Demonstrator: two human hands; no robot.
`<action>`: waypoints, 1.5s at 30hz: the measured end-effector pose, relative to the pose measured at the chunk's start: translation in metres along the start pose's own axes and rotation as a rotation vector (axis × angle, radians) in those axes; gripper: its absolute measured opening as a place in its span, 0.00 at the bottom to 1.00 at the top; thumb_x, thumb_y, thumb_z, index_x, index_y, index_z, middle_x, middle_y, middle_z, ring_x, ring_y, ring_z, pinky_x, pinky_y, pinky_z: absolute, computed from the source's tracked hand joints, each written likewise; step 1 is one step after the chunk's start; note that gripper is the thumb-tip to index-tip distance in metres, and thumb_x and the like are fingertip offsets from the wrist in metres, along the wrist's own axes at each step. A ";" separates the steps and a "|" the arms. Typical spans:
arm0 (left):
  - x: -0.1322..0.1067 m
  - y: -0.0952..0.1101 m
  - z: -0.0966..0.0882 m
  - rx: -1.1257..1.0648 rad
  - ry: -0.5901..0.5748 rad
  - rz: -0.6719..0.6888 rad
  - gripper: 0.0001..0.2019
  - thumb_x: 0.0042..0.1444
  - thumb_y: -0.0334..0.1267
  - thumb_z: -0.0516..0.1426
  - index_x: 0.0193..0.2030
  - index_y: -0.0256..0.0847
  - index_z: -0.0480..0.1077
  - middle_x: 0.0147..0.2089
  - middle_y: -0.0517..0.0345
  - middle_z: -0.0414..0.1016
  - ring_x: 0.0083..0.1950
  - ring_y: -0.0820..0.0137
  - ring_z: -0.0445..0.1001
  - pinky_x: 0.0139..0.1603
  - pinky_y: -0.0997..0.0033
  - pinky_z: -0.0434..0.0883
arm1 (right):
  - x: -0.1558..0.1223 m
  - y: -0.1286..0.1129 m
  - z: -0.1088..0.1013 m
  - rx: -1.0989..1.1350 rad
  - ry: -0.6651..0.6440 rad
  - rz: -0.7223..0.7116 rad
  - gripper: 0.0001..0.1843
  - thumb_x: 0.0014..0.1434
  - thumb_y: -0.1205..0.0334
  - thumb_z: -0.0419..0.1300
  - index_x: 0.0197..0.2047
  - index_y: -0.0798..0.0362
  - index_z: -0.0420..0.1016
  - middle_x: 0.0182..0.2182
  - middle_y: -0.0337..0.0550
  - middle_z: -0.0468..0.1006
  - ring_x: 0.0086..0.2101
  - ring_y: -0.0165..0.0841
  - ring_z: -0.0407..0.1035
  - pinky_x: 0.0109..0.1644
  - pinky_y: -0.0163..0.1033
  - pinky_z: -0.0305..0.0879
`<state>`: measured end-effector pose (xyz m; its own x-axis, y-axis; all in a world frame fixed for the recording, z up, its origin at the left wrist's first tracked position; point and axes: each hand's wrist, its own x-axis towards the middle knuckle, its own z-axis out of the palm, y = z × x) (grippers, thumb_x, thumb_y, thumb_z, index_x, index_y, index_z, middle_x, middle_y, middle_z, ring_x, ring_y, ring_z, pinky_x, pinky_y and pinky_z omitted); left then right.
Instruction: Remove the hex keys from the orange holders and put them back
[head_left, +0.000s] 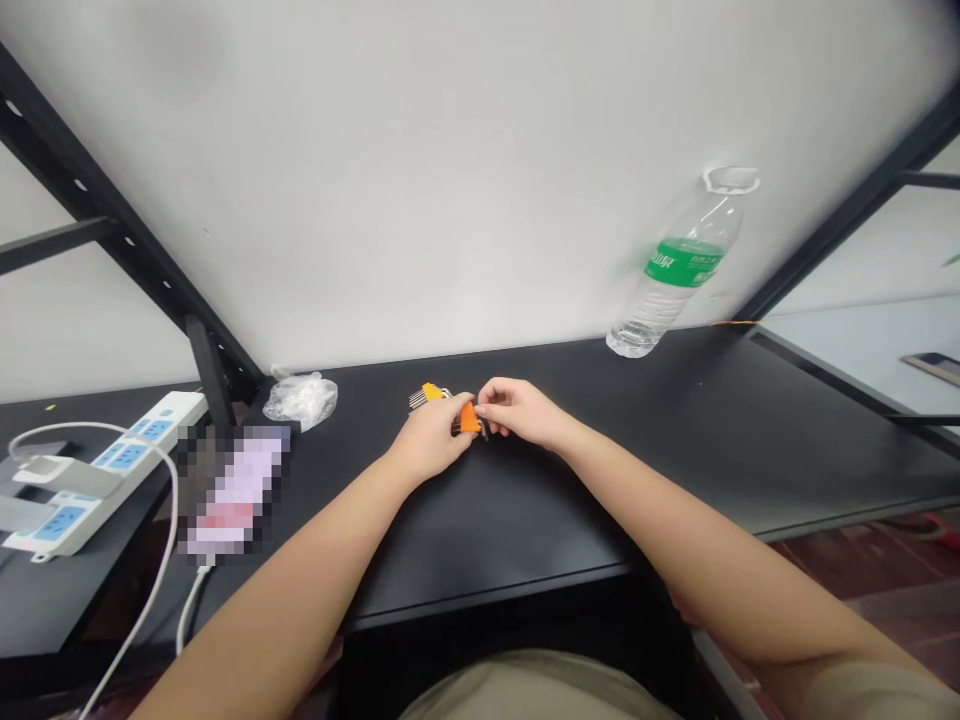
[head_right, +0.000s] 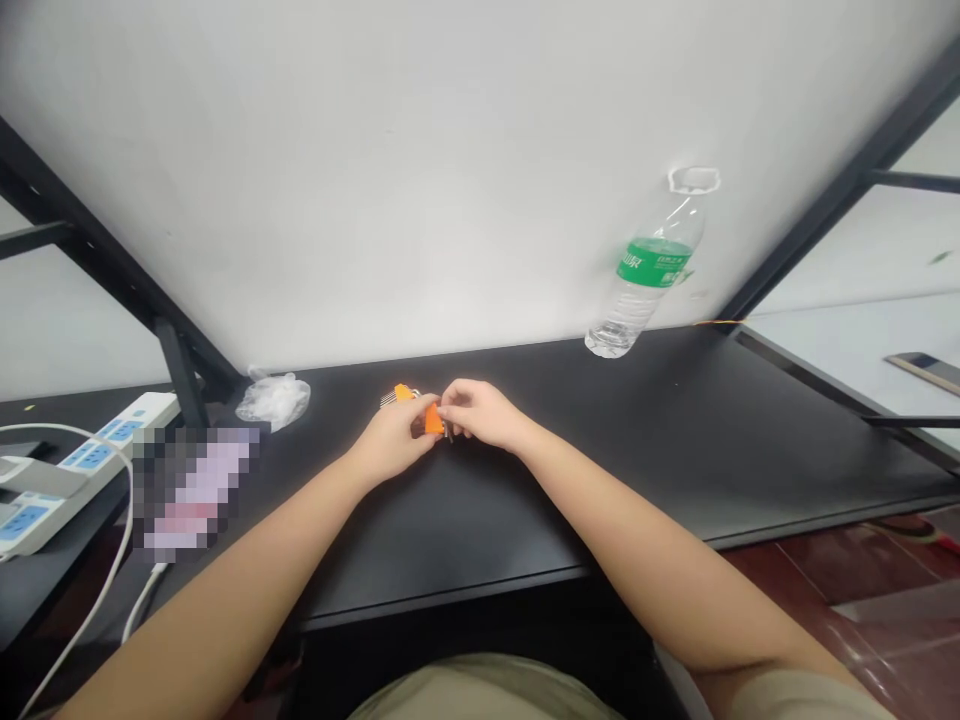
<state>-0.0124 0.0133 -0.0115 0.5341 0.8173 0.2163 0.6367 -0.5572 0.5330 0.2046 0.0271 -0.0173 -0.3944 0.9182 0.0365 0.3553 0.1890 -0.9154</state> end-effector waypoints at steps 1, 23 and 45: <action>0.000 -0.002 0.000 0.013 0.012 -0.015 0.17 0.60 0.38 0.59 0.56 0.46 0.72 0.44 0.56 0.79 0.45 0.64 0.76 0.45 0.66 0.72 | -0.001 0.002 -0.008 -0.099 0.021 -0.019 0.10 0.64 0.53 0.60 0.41 0.51 0.74 0.28 0.39 0.77 0.28 0.32 0.70 0.32 0.38 0.67; 0.001 -0.017 0.005 -0.022 0.043 -0.090 0.26 0.60 0.40 0.61 0.66 0.48 0.68 0.52 0.57 0.80 0.50 0.65 0.78 0.54 0.65 0.74 | -0.012 -0.011 -0.032 -0.601 -0.083 -0.183 0.05 0.59 0.66 0.59 0.38 0.50 0.76 0.30 0.37 0.78 0.28 0.29 0.68 0.35 0.34 0.60; -0.002 0.003 0.002 0.100 0.054 -0.023 0.20 0.61 0.38 0.59 0.60 0.48 0.69 0.51 0.54 0.79 0.51 0.61 0.76 0.49 0.64 0.72 | -0.002 0.005 -0.001 0.192 -0.063 0.198 0.16 0.58 0.49 0.69 0.37 0.53 0.73 0.23 0.40 0.76 0.19 0.27 0.64 0.21 0.33 0.60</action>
<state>-0.0101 0.0099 -0.0116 0.4899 0.8350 0.2504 0.7022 -0.5482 0.4542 0.2079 0.0262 -0.0211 -0.3872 0.9061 -0.1705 0.2659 -0.0673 -0.9616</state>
